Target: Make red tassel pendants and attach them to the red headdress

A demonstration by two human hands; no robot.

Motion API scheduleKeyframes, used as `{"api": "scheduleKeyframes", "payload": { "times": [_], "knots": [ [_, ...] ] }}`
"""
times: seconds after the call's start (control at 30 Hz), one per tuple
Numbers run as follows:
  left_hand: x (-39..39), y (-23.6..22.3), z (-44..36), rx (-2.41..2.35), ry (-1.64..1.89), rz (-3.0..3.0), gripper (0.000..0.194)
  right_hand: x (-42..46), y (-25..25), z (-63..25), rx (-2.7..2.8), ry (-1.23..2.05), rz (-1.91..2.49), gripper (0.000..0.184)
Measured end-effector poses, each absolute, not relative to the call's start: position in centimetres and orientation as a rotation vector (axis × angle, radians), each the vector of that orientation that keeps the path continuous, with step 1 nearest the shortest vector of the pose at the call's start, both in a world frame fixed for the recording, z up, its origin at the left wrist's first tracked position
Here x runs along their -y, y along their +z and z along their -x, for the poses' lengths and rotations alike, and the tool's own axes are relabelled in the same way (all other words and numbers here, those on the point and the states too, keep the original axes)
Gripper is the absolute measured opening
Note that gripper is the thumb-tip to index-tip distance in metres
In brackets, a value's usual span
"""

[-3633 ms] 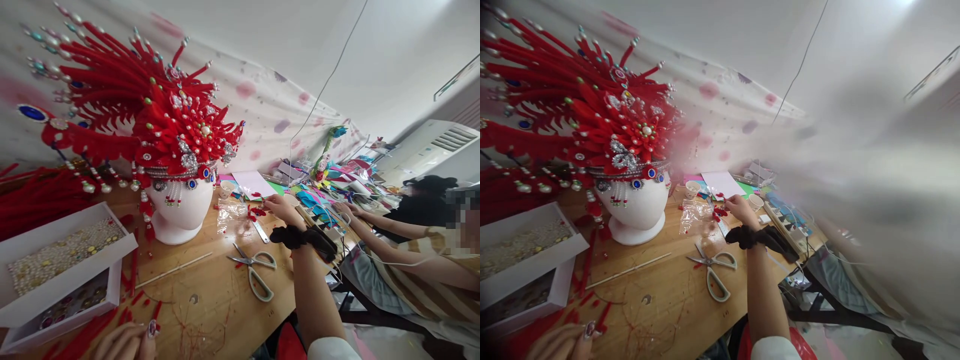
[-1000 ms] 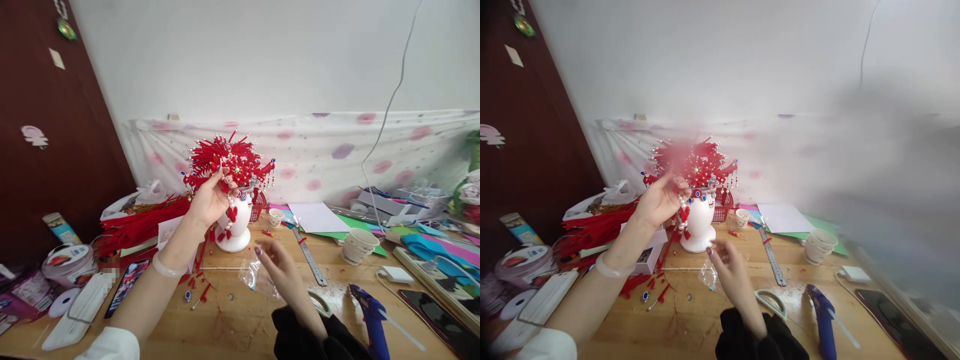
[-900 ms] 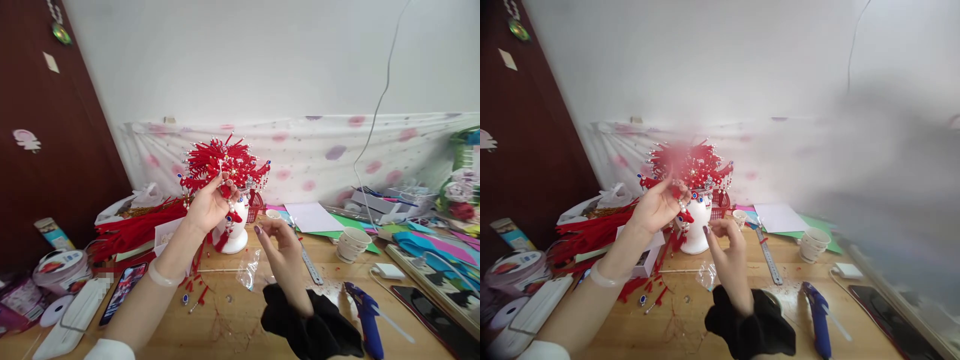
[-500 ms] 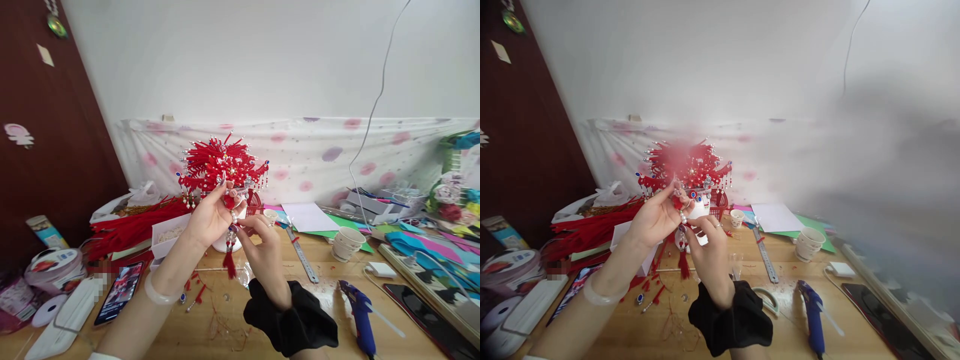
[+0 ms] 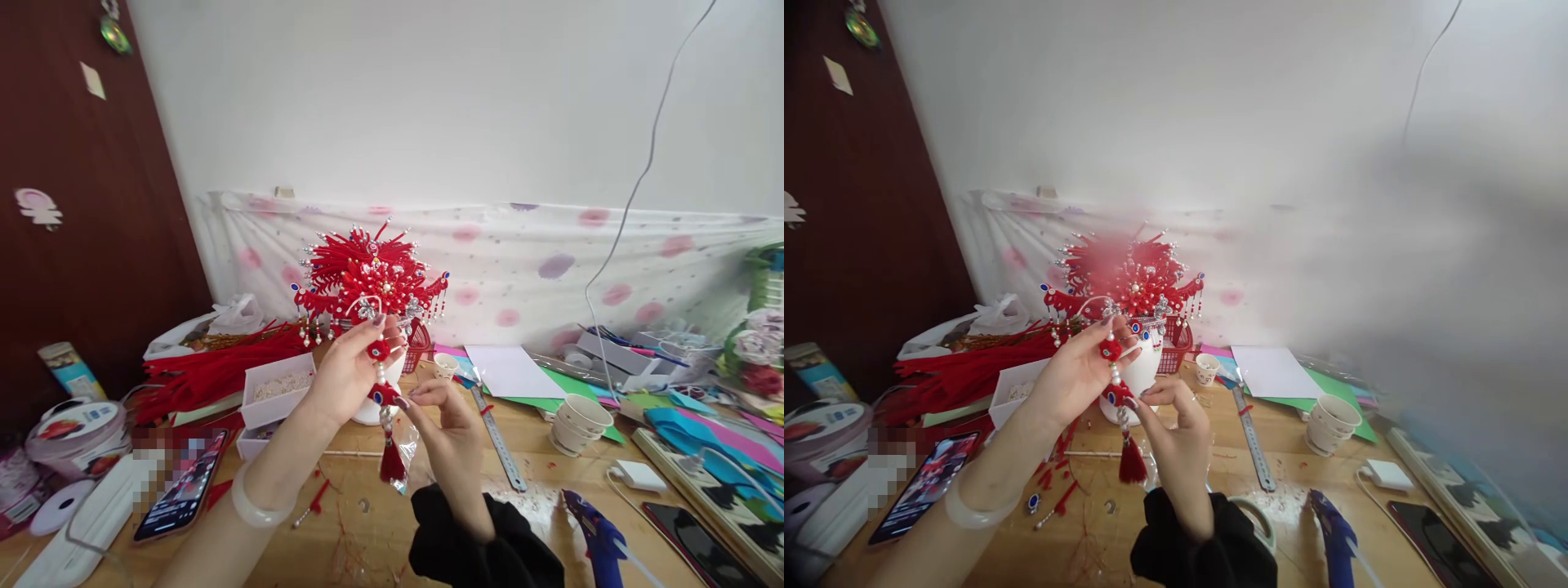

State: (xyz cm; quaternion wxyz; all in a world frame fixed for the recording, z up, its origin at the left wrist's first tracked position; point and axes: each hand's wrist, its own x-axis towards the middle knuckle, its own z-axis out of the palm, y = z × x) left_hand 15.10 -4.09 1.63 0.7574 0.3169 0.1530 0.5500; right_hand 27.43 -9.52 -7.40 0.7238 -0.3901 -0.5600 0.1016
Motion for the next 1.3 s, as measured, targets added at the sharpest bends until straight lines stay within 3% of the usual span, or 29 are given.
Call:
{"api": "scheduleKeyframes", "payload": {
  "times": [0.07, 0.2, 0.43, 0.7, 0.87, 1.0, 1.13, 1.27, 1.3],
  "knots": [
    [4.0, 1.0, -14.8, -0.399, 1.197, -0.894, 0.003, 9.9, -6.6, -28.1, 1.172, 0.345, 0.855, 0.009],
    [5.1, -0.5, -14.4, -0.498, 1.048, -1.192, 0.022, 10.1, -4.7, -28.5, 1.177, 0.622, 0.837, 0.016],
    [7.6, -3.5, -14.0, -0.551, 0.942, -1.224, 0.034, 10.7, -4.9, -27.7, 1.092, 0.992, 0.717, 0.009],
    [10.8, -9.3, -15.3, -0.53, 0.91, -1.293, 0.02, 13.7, -8.7, -27.8, 0.777, 1.076, 0.779, 0.018],
    [10.6, -13.7, -10.6, -0.889, 1.037, -1.856, 0.022, 13.7, -10.6, -27.9, 0.475, 1.081, 0.832, 0.037],
    [10.1, -15.5, -2.2, -1.449, 1.182, -1.623, 0.018, 13.1, -11.1, -28.0, 0.444, 0.993, 0.933, 0.046],
    [10.5, -16.4, 3.7, -1.992, 1.253, -1.477, 0.02, 12.1, -12.0, -27.7, 0.417, 1.018, 1.015, 0.048],
    [10.2, -17.3, 4.4, -2.045, 1.263, -1.653, 0.012, 11.1, -13.4, -27.1, 0.393, 1.144, 1.042, 0.042],
    [9.9, -17.5, 4.0, -2.003, 1.267, -1.727, 0.018, 11.0, -13.6, -27.0, 0.384, 1.177, 1.04, 0.041]
  ]
}}
